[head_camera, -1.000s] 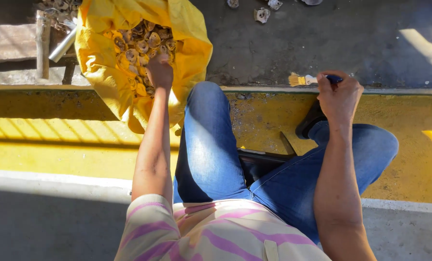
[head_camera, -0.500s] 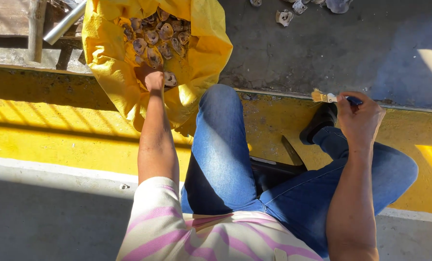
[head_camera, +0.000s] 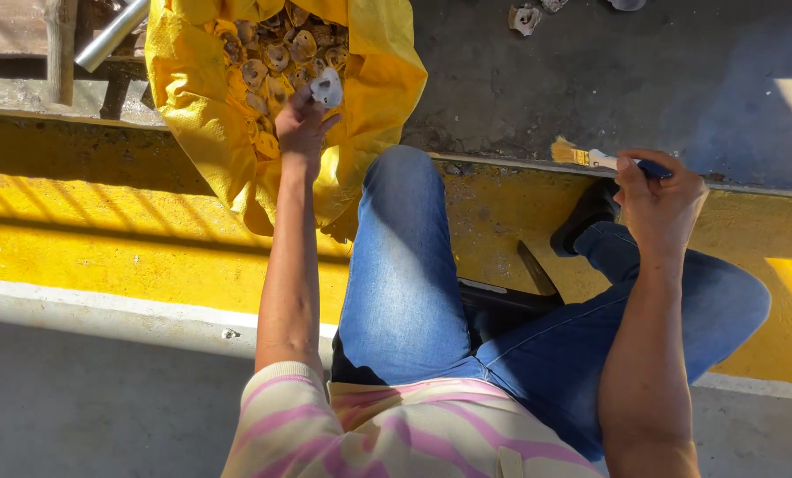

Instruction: Brushing and cleaning oyster shells from a bag while sitting.

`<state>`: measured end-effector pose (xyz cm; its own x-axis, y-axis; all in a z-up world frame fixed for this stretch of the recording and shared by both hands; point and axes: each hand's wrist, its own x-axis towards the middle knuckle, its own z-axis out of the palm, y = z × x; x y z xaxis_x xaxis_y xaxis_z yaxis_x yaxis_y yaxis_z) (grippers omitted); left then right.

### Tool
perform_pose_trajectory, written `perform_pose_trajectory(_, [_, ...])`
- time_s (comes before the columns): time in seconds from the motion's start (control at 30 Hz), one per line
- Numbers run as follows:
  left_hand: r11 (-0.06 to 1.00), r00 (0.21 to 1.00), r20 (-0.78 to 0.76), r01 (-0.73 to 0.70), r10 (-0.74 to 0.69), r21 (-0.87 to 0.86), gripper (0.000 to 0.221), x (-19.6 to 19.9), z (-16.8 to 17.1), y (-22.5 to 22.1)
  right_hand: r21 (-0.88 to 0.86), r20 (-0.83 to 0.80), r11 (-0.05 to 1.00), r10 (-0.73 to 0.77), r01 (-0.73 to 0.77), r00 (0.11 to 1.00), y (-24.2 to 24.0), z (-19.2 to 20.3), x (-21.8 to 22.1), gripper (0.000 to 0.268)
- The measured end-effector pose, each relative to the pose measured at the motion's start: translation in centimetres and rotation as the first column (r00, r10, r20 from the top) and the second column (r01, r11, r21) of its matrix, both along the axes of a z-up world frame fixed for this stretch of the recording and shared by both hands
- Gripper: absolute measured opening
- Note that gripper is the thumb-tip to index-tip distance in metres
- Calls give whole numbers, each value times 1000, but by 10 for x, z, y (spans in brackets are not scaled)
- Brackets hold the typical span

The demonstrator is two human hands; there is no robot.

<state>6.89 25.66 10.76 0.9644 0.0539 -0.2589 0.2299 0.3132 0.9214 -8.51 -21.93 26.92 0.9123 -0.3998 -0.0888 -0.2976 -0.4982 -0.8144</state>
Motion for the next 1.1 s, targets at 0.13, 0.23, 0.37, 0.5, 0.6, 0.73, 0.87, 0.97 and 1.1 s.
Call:
perform_pose_trajectory(0.13, [956, 973, 46, 229, -224, -185, 36, -5, 55, -86, 288, 153, 958, -54, 8, 987, 5, 3, -7, 14])
perform_pose_trajectory(0.23, [871, 877, -76, 454, -474, -188, 39, 2, 54, -139, 467, 343, 877, -59, -116, 937, 11, 8, -13, 17])
perform_pose_trajectory(0.37, [829, 825, -89, 559, -558, -26, 34, 4, 31, -193, 525, 388, 836, -67, -161, 919, 22, 7, -20, 20])
perform_pose_trajectory(0.5, [795, 792, -71, 602, -607, -74, 33, -8, 45, -231, 472, 364, 871, -54, -134, 930, 35, -13, -16, 20])
perform_pose_trajectory(0.6, [826, 830, -11, 557, -558, 83, 35, -14, 13, -234, 5, 147, 995, 102, -104, 984, 33, -14, -8, 19])
perform_pose_trajectory(0.73, [826, 832, -113, 554, -544, 103, 36, -20, -16, -222, 146, 151, 989, -20, -2, 988, 29, -37, -7, 18])
perform_pose_trajectory(0.87, [792, 803, -219, 590, -555, 156, 38, -26, -27, -224, 226, 164, 971, 42, -79, 986, 41, -46, -1, 19])
perform_pose_trajectory(0.97, [811, 824, -261, 554, -503, 186, 39, -17, -55, -223, 109, 114, 994, 9, -21, 993, 43, -51, 7, 20])
perform_pose_trajectory(1.1, [808, 811, -313, 562, -494, 179, 34, -18, -84, -220, 289, 63, 954, 57, -73, 996, 49, -47, 9, 19])
